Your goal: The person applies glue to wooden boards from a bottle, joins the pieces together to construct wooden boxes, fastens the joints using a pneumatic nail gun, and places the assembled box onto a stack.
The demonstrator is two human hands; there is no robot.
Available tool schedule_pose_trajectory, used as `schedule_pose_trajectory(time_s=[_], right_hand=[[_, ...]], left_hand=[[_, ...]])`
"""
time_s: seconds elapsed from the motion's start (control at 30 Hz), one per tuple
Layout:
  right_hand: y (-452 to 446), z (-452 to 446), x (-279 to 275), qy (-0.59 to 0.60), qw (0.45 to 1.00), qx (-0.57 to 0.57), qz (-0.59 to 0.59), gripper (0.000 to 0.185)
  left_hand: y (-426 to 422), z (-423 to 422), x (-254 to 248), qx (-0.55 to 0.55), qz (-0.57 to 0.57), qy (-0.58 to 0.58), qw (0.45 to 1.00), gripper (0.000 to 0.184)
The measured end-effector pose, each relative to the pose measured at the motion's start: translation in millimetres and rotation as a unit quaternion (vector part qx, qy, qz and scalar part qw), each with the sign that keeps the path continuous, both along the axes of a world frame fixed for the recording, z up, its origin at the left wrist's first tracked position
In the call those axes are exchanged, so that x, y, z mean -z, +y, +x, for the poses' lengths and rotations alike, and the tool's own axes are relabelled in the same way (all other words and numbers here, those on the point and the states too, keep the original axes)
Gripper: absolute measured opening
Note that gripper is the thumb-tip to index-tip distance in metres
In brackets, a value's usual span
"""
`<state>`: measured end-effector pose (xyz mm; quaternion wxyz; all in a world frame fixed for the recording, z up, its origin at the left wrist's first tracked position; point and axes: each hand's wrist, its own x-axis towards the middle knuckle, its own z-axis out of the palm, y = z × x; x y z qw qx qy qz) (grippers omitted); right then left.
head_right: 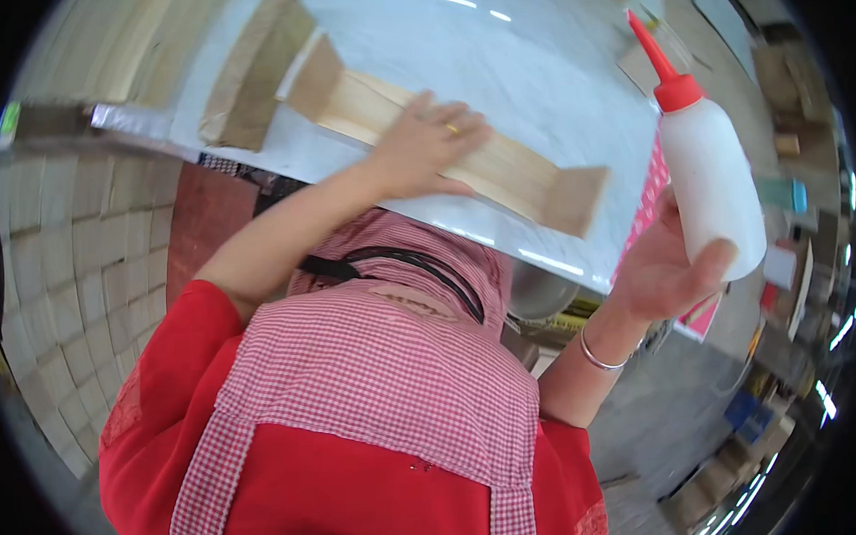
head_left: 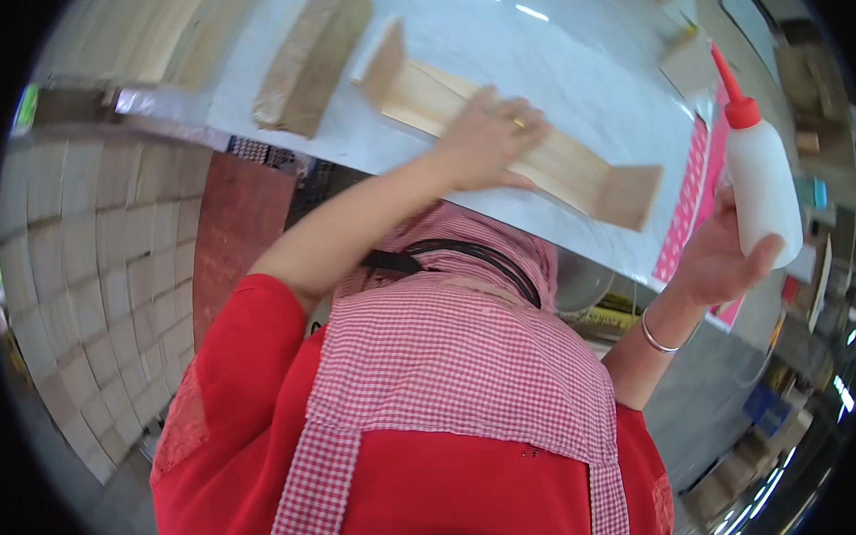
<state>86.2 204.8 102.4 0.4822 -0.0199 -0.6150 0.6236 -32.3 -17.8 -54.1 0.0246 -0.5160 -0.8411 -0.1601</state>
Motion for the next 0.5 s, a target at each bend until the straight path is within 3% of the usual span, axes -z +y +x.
schedule_pose_trajectory(time_s=[0.13, 0.23, 0.5], right_hand=[[43.0, 65.6, 8.3, -0.127, 0.989, 0.077, 0.000, 0.070], [37.5, 89.9, 13.2, -0.171, 0.970, 0.153, 0.083, 0.072], [42.1, 101.0, 31.7, -0.175, 0.968, 0.108, 0.141, 0.068]], left_hand=[[-14.6, -15.4, -8.5, -0.007, -0.002, 0.011, 1.000, 0.079], [-16.8, -15.3, -12.5, 0.000, -0.010, 0.013, 1.000, 0.079], [-17.4, -15.6, -14.1, -0.009, -0.030, 0.020, 0.999, 0.078]])
